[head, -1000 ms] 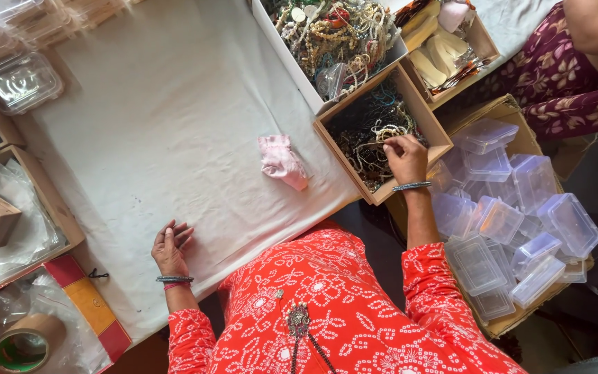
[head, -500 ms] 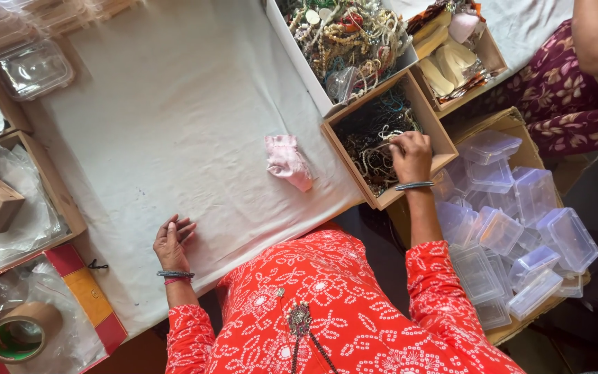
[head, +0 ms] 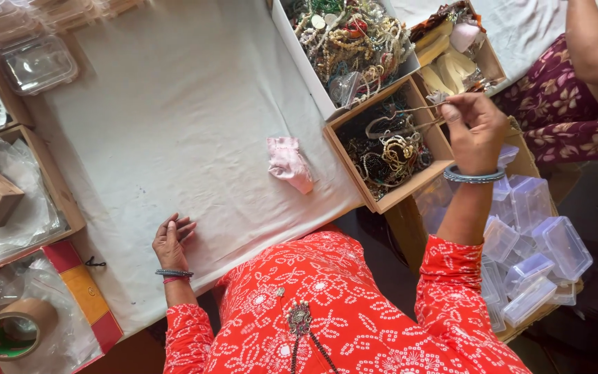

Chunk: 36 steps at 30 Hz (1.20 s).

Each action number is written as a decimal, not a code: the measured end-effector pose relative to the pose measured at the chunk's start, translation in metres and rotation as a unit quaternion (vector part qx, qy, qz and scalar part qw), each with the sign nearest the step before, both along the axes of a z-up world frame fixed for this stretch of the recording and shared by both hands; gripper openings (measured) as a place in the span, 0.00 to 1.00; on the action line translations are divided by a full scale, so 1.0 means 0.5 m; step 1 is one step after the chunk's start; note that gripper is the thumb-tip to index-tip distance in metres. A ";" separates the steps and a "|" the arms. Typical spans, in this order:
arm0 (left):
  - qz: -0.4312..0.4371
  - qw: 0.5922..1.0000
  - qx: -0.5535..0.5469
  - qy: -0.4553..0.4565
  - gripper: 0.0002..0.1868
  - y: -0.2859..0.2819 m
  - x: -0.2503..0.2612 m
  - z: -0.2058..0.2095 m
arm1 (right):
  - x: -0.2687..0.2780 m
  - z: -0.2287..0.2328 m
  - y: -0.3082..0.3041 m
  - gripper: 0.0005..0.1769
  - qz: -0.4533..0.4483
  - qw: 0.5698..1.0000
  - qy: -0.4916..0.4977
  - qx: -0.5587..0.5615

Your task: The person wipes a dark-colored necklace with a pink cloth, then places it into a small clear plastic bag. They tie the bag and place it into a small beige drawstring pouch. Finally, they wipe a small plastic container with the cloth and place the pouch inside the container.

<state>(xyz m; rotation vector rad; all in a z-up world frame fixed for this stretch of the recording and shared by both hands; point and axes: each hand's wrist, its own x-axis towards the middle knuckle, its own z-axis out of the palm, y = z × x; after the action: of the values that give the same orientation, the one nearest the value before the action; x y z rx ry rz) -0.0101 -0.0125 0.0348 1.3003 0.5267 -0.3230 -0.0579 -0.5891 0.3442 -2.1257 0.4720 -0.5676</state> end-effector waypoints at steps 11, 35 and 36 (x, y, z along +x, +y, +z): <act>0.005 1.000 -0.011 -0.009 0.16 -0.002 -0.006 -0.017 | 0.081 0.010 0.036 0.04 0.067 0.995 -0.020 0.064; -0.482 0.810 0.028 -0.332 0.09 -0.722 0.213 0.412 | 0.044 -0.140 0.040 0.13 0.106 0.949 -0.008 0.296; -0.455 0.830 -0.015 -0.321 0.09 -0.714 0.222 0.438 | 0.043 -0.148 0.037 0.20 0.121 0.952 0.037 0.280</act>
<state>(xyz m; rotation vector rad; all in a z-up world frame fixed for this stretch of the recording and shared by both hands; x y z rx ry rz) 0.1010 -0.3696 0.2537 1.4579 -0.7171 -0.6324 -0.0365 -0.5708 0.2704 -1.6270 0.3533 -0.1798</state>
